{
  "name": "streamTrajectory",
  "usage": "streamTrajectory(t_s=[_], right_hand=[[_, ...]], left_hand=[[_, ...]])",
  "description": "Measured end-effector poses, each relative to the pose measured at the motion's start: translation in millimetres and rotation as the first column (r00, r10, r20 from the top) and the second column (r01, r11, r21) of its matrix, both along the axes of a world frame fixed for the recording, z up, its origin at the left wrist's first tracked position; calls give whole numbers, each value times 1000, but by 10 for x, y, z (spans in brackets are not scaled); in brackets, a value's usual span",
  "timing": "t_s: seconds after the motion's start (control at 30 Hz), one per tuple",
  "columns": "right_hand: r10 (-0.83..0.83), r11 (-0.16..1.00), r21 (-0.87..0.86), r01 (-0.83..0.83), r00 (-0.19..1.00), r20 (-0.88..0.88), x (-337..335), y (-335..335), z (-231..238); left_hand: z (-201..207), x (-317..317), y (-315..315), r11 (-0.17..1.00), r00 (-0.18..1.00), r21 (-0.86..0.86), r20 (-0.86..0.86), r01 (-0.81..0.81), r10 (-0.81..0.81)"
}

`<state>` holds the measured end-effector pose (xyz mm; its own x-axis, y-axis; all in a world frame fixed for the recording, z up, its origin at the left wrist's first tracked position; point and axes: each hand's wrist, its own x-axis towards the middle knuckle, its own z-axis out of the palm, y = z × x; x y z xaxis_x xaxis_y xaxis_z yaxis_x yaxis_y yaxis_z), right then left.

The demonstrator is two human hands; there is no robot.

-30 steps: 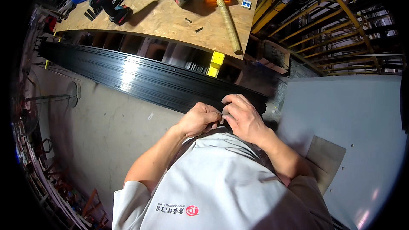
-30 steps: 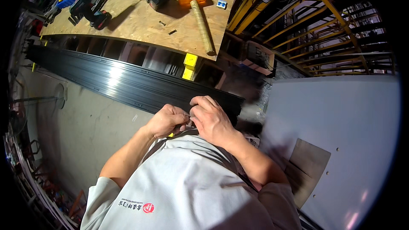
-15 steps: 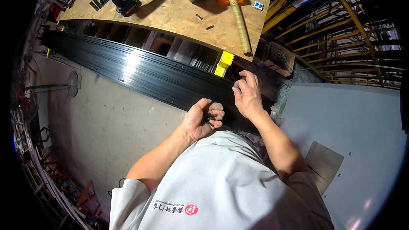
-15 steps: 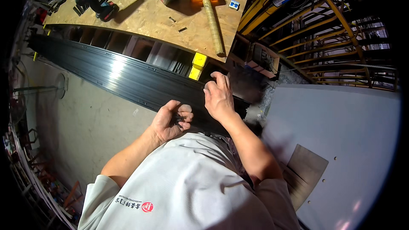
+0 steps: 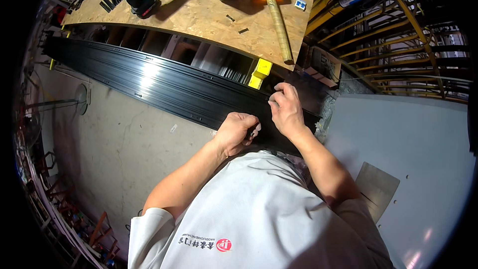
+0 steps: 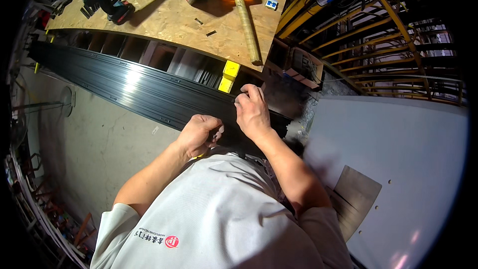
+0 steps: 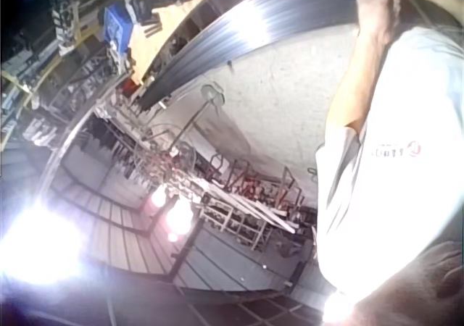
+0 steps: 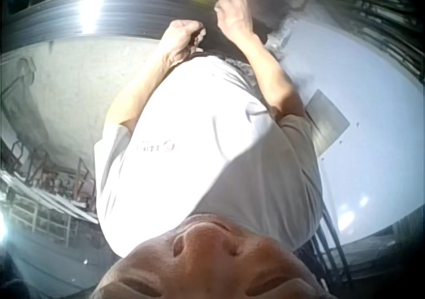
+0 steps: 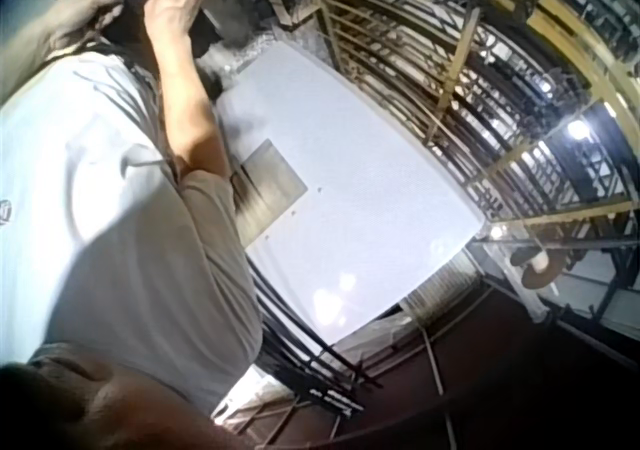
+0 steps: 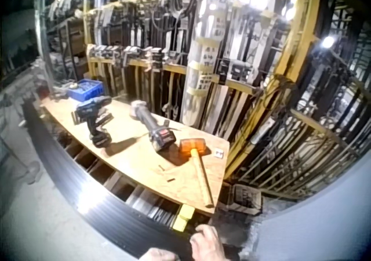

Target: The person inserts a long flexible black strip into a groove on a black metal profile and pulls it through the length of the object by hand.

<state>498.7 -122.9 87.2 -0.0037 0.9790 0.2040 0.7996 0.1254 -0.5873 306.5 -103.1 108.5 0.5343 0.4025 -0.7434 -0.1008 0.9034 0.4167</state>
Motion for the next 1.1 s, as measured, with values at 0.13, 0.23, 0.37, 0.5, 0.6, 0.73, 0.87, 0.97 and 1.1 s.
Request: streamTrajectory(t_s=[0.13, 0.23, 0.37, 0.5, 0.6, 0.73, 0.87, 0.97, 1.1], right_hand=[[-104, 977, -196, 80, 988, -115, 30, 90, 64], [-208, 889, -441, 120, 966, -155, 89, 206, 137], [-206, 733, -678, 46, 966, -157, 301, 383, 39], [-115, 684, -729, 36, 992, -59, 278, 405, 32], [-63, 771, -635, 46, 998, -4, 235, 379, 17], [-86, 739, -673, 36, 995, -41, 252, 402, 156], [-97, 962, -262, 72, 992, -85, -3, -62, 349], [6, 973, -222, -60, 972, -233, -324, -541, 563], [-30, 953, -299, -56, 961, -276, -425, -700, 619]], left_hand=[[-28, -22, 20, 1000, 1000, -2, -8, -5, 5], [-34, -35, 26, 1000, 1000, -7, -4, -3, 3], [-95, -2, 27, 1000, 1000, -8, 3, 8, -8], [-130, 50, 81, 1000, 1000, 6, -12, 24, -23], [-139, 97, 107, 1000, 999, 16, -40, 23, -23], [-101, 114, 128, 998, 996, 10, -64, 59, -59], [45, 1, 19, 1000, 1000, 21, -12, 18, -17], [85, 2, -169, 996, 995, -71, 72, -58, 63], [65, 15, -312, 995, 995, -84, 82, -48, 54]])
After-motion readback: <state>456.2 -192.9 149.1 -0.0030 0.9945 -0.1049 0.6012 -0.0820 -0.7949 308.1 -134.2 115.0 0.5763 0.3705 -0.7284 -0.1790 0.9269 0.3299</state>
